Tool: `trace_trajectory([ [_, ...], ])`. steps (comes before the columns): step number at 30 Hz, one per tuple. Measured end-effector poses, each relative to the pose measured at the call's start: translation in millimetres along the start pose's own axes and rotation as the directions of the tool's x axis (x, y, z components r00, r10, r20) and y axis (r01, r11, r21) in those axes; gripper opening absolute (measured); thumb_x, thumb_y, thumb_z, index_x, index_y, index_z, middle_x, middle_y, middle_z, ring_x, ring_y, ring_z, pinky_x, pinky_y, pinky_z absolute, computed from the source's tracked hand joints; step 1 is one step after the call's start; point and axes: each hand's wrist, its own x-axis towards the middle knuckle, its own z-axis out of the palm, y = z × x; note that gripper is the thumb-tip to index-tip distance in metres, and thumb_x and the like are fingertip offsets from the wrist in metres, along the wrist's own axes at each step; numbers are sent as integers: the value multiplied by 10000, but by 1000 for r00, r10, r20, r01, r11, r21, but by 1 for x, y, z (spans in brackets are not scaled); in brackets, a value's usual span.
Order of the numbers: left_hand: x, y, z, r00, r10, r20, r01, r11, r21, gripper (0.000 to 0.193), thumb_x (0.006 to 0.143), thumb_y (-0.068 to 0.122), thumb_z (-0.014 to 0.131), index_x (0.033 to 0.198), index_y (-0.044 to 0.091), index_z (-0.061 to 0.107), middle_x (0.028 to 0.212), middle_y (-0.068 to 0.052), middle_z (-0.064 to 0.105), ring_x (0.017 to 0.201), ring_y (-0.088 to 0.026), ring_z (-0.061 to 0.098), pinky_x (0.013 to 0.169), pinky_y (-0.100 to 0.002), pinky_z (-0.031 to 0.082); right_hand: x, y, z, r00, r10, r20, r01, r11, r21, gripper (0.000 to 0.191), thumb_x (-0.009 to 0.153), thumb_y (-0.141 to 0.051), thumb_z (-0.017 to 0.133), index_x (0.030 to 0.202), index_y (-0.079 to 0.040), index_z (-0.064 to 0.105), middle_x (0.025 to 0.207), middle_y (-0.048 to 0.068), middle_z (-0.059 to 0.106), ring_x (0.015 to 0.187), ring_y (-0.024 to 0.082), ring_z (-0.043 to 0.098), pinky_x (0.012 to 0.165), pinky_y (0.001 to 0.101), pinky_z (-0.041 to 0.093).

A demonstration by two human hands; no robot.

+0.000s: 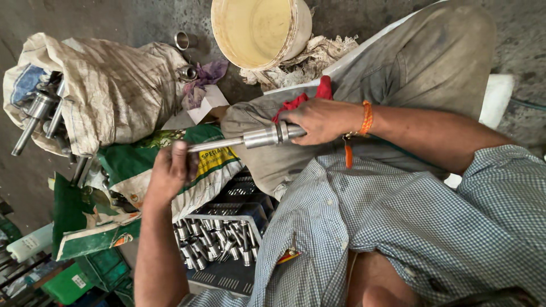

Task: The person repeatedly picks up metal cylindrical parts, inserts them into a handheld pneumatic tool, and flushes them with liquid from a bucket. After each flush, the part is placed into a black crate. The process is repeated for multiple parts.

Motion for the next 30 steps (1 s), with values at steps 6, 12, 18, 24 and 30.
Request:
trace_trajectory([
  [6, 0, 7, 5, 970, 243, -26, -245, 966, -85, 172, 1070, 134, 591, 1146, -20, 595, 916, -89, 624, 714, -112, 565, 590, -239, 469, 4, 0, -4, 999, 21, 36, -24, 997, 79, 430, 812, -336, 748, 1128, -79, 611, 829, 176, 695, 775, 373, 692, 701, 498, 534],
  [12, 4, 32, 2, 987, 152, -53, -151, 988, 22, 196, 1017, 94, 547, 1182, 11, 610, 925, -65, 660, 670, -98, 613, 541, -228, 456, 6, -9, -10, 966, 183, 180, -197, 978, 66, 431, 843, -352, 714, 1166, -92, 598, 851, 146, 710, 745, 337, 721, 709, 465, 570],
  [18, 9, 22, 1, 997, 71, -17, -69, 992, 110, 254, 1064, 207, 636, 1097, -43, 616, 851, -154, 646, 707, -169, 597, 619, -290, 490, 5, 9, -1, 999, 35, 26, -38, 991, 131, 524, 800, -312, 753, 1234, -55, 610, 954, 179, 713, 879, 350, 699, 779, 466, 534],
  [24, 25, 52, 19, 800, 528, -286, -565, 822, -63, 394, 967, 122, 590, 1329, 23, 469, 1497, -197, 464, 1279, -180, 503, 1080, -350, 454, 12, 29, 11, 999, -50, -4, 48, 928, 369, 679, 809, -375, 799, 1340, -26, 562, 1178, 127, 701, 1048, 222, 640, 924, 366, 518],
  [30, 45, 74, 126, 522, 763, -382, -767, 615, 180, 781, 673, 208, 823, 1357, -23, 524, 1332, -178, 575, 1263, -311, 550, 1068, -447, 442, 10, 44, -26, 942, 65, -329, 117, 856, 504, 447, 837, -330, 820, 1115, -13, 671, 927, 54, 651, 870, 150, 581, 776, 321, 511],
])
